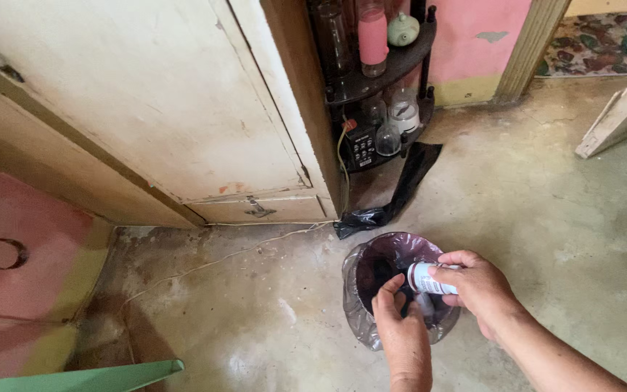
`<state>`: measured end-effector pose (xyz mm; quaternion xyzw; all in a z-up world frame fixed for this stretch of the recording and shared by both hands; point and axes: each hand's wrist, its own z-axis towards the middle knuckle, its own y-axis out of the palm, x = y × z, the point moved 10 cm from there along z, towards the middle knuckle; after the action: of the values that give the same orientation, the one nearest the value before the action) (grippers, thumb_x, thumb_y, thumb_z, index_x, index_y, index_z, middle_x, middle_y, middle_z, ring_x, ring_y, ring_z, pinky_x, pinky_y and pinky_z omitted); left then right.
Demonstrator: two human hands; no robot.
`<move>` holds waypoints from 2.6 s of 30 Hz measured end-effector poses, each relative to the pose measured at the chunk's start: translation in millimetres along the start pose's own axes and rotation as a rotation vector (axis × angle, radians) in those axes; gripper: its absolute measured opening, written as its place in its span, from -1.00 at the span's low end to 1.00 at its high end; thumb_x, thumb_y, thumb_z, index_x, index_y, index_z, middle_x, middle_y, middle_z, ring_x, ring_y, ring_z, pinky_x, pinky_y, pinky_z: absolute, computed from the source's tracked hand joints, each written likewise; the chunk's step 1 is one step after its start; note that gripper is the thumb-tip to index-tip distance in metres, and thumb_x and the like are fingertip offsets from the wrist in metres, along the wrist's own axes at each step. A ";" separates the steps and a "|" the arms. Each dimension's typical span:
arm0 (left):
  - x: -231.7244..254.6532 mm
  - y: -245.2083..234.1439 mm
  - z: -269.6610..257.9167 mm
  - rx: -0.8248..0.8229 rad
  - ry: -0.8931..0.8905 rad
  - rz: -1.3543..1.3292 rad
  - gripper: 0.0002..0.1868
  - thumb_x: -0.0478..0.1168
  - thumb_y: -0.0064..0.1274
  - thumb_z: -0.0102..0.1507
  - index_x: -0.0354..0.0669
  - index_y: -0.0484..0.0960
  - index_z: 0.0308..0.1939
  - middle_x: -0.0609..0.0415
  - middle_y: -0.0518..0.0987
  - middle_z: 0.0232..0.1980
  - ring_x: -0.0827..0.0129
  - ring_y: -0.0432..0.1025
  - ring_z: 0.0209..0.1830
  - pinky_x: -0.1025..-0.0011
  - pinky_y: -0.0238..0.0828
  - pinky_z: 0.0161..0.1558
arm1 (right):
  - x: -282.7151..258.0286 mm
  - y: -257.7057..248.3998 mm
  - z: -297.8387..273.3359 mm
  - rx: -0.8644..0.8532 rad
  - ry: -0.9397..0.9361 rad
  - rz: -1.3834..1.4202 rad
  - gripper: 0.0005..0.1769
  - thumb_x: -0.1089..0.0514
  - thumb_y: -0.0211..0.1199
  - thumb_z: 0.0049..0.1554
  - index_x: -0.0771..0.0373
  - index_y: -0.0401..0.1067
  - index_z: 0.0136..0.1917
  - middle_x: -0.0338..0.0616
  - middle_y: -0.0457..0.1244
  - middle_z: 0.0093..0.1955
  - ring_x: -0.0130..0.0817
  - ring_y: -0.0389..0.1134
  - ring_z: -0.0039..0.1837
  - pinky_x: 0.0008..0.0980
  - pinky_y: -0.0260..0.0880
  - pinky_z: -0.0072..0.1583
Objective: The person walks into a room, picks up a pink trash bin, and places a black plastic bag containing small white bottles into it. The person then ties the bag and places a new black plastic bag into the bin.
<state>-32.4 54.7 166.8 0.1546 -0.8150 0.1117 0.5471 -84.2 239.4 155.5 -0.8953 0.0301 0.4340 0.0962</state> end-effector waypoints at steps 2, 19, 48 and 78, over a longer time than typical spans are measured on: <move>-14.2 9.6 3.9 0.018 0.006 0.050 -0.55 -0.48 0.08 0.15 -0.06 0.60 0.10 0.13 0.50 0.15 0.35 0.45 0.18 0.40 0.35 0.24 | 8.7 -10.5 7.3 0.043 0.016 0.023 -0.44 0.09 0.42 0.04 0.28 0.43 0.28 -0.04 0.39 0.18 -0.24 0.44 0.15 -0.18 0.48 0.08; -75.7 -2.6 48.8 0.182 -0.010 0.756 -0.42 -0.25 0.36 -0.03 0.29 0.67 0.08 0.18 0.56 0.14 0.18 0.30 0.33 0.23 0.08 0.40 | -5.9 -16.8 54.2 -0.055 0.007 -0.025 -0.45 0.08 0.45 -0.03 0.22 0.46 0.23 -0.06 0.41 0.15 -0.24 0.44 0.14 -0.19 0.46 0.05; -66.4 -9.8 103.8 0.166 -0.028 0.746 -0.43 -0.31 0.35 0.03 0.23 0.66 0.11 0.10 0.45 0.30 -0.08 0.00 0.52 0.16 -0.11 0.52 | 58.5 45.8 148.1 -0.063 -0.041 -0.382 -0.32 0.15 0.50 -0.09 0.31 0.43 0.29 -0.02 0.43 0.07 -0.26 0.46 -0.03 -0.26 0.47 -0.01; -137.2 -60.2 87.6 0.230 -0.372 0.744 -0.59 -0.43 0.00 0.17 0.16 0.68 -0.01 0.13 0.51 0.16 0.13 0.46 0.18 0.28 0.42 0.18 | 149.1 -26.8 176.5 0.045 0.222 -0.548 -0.67 0.20 0.29 0.19 0.21 0.50 0.24 0.09 0.46 -0.06 -0.14 0.51 -0.13 -0.17 0.60 -0.13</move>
<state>-36.5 -14.1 7.5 -0.0721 -0.8822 0.3618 0.2926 -124.1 305.1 -64.1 -0.9097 -0.1927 0.2904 0.2258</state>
